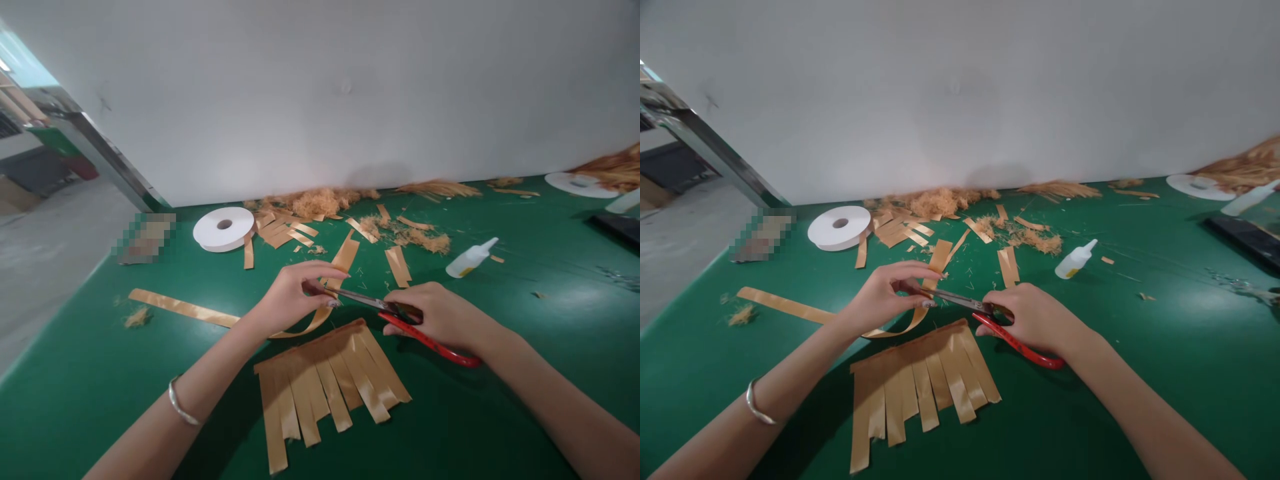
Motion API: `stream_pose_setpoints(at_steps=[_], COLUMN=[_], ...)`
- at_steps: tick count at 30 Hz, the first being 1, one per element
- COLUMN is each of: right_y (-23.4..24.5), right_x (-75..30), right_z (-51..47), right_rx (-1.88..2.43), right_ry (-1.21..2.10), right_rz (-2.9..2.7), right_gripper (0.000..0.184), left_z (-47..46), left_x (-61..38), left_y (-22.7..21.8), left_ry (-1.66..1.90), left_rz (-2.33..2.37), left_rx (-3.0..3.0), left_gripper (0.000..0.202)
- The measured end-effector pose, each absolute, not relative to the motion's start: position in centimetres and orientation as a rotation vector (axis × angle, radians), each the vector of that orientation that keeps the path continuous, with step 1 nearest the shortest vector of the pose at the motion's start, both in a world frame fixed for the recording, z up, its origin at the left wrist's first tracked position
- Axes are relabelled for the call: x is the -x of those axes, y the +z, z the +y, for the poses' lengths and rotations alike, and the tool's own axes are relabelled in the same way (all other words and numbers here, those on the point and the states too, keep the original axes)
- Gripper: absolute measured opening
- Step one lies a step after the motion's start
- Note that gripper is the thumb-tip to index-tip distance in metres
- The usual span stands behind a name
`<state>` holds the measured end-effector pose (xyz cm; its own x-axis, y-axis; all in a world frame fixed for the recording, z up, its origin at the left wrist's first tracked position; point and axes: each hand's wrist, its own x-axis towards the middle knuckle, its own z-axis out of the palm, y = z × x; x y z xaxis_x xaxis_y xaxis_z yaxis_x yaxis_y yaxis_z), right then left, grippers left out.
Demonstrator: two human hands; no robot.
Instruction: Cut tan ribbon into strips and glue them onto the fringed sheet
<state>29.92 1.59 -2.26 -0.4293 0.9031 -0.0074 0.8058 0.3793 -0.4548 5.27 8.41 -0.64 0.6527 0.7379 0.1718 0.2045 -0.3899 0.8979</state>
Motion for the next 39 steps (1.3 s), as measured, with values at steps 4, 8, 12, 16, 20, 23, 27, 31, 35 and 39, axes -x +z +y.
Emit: stream_pose_setpoints(at_steps=[4,8,12,16,20,23,27,31,35,39], right_y=[-2.2,-2.2,-2.3,-2.4,-2.5,-2.5,-2.4,-2.6,-3.2,-3.7], right_x=[-29.9,-29.8,-29.8,-29.8,-29.8,-29.8,-30.1,-31.1,-31.8,-31.4], right_z=[1.6,1.6,1.5,1.5,1.5,1.5,1.5,1.7,2.0,2.3], right_rx=[1.509,1.503,1.496,1.485,1.46,1.456,1.503,1.545,1.549,1.647], right_ry=[0.593,0.573,0.551,0.537,0.535,0.528,0.535,0.476,0.392,0.388], right_rz=[-2.411,-2.412,-2.424,-2.421,-2.422,-2.435,-2.421,-2.363,-2.267,-1.88], right_gripper=[0.028,0.028,0.027,0.027,0.029,0.031,0.03,0.033,0.034,0.037], left_z=[8.4,8.5,8.5,8.6,8.6,8.6,9.2,11.1,12.5,12.0], left_x=[-5.3,-5.3,-5.1,-5.1,-5.1,-5.1,-4.9,-4.7,-4.2,-3.7], left_y=[-0.7,-0.8,-1.0,-1.1,-1.1,-1.2,-1.7,-2.4,-2.4,-1.6], left_ry=[0.706,0.721,0.705,0.691,0.688,0.685,0.701,0.657,0.5,0.476], left_rz=[0.727,0.716,0.706,0.711,0.702,0.716,0.798,0.972,1.022,1.07], left_rx=[-1.921,-1.904,-1.87,-1.855,-1.824,-1.799,-1.738,-1.613,-1.485,-1.496], left_gripper=[0.029,0.03,0.032,0.032,0.032,0.032,0.035,0.049,0.059,0.068])
